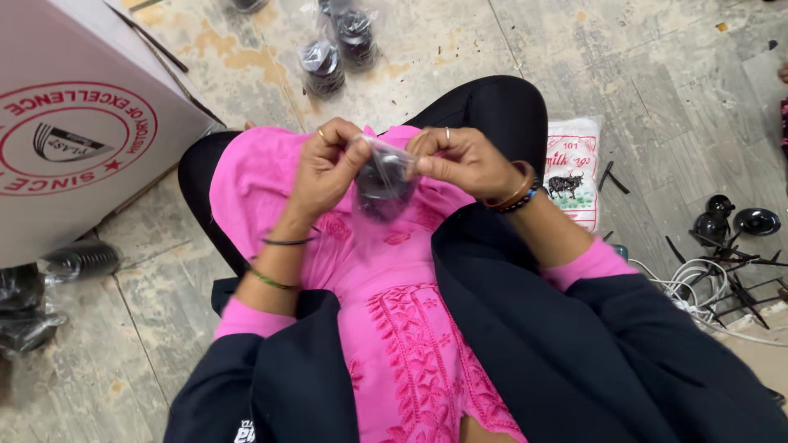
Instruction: The person sits on the floor and packs small black plastic parts into clear plastic bags one at a time, twisting the bags closed and setting the wrapped items in a pile beside them. They take new parts and bags from the surrounding piles and pass finished bags toward a coworker.
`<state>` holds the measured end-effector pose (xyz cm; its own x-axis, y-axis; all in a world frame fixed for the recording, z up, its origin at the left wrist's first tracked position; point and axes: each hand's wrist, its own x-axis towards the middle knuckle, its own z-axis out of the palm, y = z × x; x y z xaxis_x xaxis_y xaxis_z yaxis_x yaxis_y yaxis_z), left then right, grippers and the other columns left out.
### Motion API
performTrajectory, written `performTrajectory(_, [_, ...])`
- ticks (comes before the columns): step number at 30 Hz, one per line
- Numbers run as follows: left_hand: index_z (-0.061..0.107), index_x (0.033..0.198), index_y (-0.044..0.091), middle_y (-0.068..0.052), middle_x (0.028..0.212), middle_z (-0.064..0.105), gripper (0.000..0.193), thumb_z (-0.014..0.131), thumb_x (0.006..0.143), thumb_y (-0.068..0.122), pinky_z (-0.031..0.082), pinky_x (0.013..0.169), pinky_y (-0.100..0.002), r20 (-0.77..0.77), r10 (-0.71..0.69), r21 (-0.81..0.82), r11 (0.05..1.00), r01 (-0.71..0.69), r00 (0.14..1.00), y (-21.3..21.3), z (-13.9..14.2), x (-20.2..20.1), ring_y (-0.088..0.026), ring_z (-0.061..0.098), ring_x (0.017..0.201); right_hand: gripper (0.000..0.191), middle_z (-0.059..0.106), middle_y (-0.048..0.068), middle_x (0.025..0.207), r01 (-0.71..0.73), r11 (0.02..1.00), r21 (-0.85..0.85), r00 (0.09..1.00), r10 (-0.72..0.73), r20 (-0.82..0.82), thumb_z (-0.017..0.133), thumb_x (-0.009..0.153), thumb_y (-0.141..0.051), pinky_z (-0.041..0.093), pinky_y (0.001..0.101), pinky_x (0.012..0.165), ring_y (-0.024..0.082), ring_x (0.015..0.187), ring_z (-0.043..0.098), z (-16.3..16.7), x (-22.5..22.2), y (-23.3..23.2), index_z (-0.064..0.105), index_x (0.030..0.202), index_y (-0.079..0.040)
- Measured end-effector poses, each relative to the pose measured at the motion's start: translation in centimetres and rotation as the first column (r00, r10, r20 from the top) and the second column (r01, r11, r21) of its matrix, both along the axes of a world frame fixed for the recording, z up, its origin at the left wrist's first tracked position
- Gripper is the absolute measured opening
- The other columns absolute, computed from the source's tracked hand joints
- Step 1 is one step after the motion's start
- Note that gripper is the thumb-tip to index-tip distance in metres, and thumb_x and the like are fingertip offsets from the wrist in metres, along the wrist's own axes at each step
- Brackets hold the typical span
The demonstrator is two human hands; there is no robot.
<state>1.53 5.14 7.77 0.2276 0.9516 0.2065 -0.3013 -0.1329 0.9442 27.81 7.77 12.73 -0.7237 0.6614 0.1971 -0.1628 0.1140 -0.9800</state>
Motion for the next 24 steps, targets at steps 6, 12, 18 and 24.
performTrajectory(6, [0.067, 0.084, 0.009, -0.006, 0.085, 0.059, 0.018, 0.082, 0.087, 0.017, 0.045, 0.073, -0.042, -0.767, 0.328, 0.556, 0.768, 0.317, 0.551, 1.0, 7.2, -2.8, -0.030, 0.057, 0.084, 0.018, 0.063, 0.003, 0.091, -0.186, 0.359, 0.915, 0.819, -0.457, 0.346, 0.075, 0.093, -0.025, 0.029, 0.0573, 0.109, 0.024, 0.104, 0.062, 2.8, -0.3, 0.3, 0.069, 0.091, -0.008])
performTrajectory(12, [0.068, 0.083, 0.011, -0.006, 0.099, 0.064, 0.013, 0.077, 0.082, 0.019, 0.045, 0.088, -0.046, -0.805, 0.498, 0.591, 0.721, 0.362, 0.322, -0.8, 7.1, -1.9, -0.029, 0.061, 0.101, 0.009, 0.061, 0.002, 0.106, -0.289, 0.300, 0.909, 0.660, -0.625, 0.416, 0.073, 0.088, -0.021, 0.029, 0.0542, 0.110, 0.020, 0.109, 0.057, 1.5, -0.5, -0.7, 0.072, 0.094, -0.014])
performTrajectory(18, [0.060, 0.074, 0.000, -0.014, 0.095, 0.068, 0.032, 0.084, 0.088, 0.017, 0.052, 0.071, -0.042, -0.827, 0.269, 0.388, 0.908, 0.156, 0.494, -0.9, 5.4, -2.9, -0.030, 0.065, 0.080, 0.012, 0.063, 0.010, 0.119, -0.179, 0.293, 0.939, 0.663, -0.669, 0.336, 0.072, 0.087, -0.019, 0.033, 0.0464, 0.098, 0.024, 0.113, 0.057, 1.2, -0.2, -1.2, 0.068, 0.091, -0.010])
performTrajectory(24, [0.049, 0.074, 0.001, -0.012, 0.091, 0.069, 0.034, 0.077, 0.093, 0.003, 0.055, 0.070, -0.034, -0.549, 0.365, 0.454, 0.886, -0.098, 0.752, -2.2, 3.7, -0.9, -0.024, 0.071, 0.084, 0.017, 0.065, 0.004, 0.093, -0.022, 0.550, 0.835, 0.770, -0.523, 0.365, 0.079, 0.092, -0.018, 0.043, 0.0384, 0.079, 0.024, 0.085, 0.063, 0.6, 0.2, -0.7, 0.065, 0.092, -0.007])
